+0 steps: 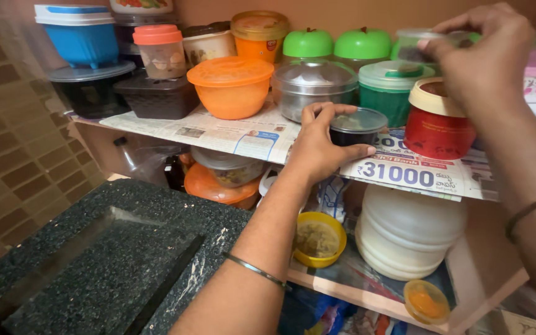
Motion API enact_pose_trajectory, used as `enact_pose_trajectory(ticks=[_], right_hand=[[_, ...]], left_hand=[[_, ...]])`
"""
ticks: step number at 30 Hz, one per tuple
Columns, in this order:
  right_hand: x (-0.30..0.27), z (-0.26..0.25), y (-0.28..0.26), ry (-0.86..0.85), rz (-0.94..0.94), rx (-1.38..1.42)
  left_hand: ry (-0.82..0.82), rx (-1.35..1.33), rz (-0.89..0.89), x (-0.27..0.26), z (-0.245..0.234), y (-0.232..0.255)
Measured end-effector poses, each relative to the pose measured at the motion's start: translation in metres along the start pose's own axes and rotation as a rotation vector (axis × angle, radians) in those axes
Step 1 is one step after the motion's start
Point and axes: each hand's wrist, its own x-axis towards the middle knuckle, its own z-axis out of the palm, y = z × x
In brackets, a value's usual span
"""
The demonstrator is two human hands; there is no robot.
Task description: The person opens small plastic spice containers on the counter, closes and presses their lids shut, and places them one by one onto a kitchen shelf, arranging them among other stored containers.
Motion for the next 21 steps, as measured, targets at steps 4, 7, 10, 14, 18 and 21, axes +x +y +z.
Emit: enact_pose_trajectory(ticks=[4,7,10,14,18,21], right_hand=[[0.001,0.014,0.0,-0.085,0.007,-0.077],[0.005,0.022,0.004,-0.184,0.026,-0.167],[0.009,0.026,0.008,-0.266,0.152,-0.179],[0.014,0.031,0.008,-0.278,0.198,-0.188],[0.017,0.031,0.002,-0.201,0.008,-0.209],[0.014,0.027,-0.011,-0.035,-0.22,-0.195]], left_hand=[[-0.001,-0.016,-0.013,0.0,0.001,-0.002],[0.007,-0.03,-0.005,0.001,0.002,-0.003],[0.001,-0.023,-0.021,0.0,0.003,-0.004],[0.014,-0.029,-0.01,0.001,0.004,-0.003],[0.013,-0.028,-0.022,0.002,0.005,-0.003],[0.016,-0.038,-0.024,0.002,0.006,-0.005]])
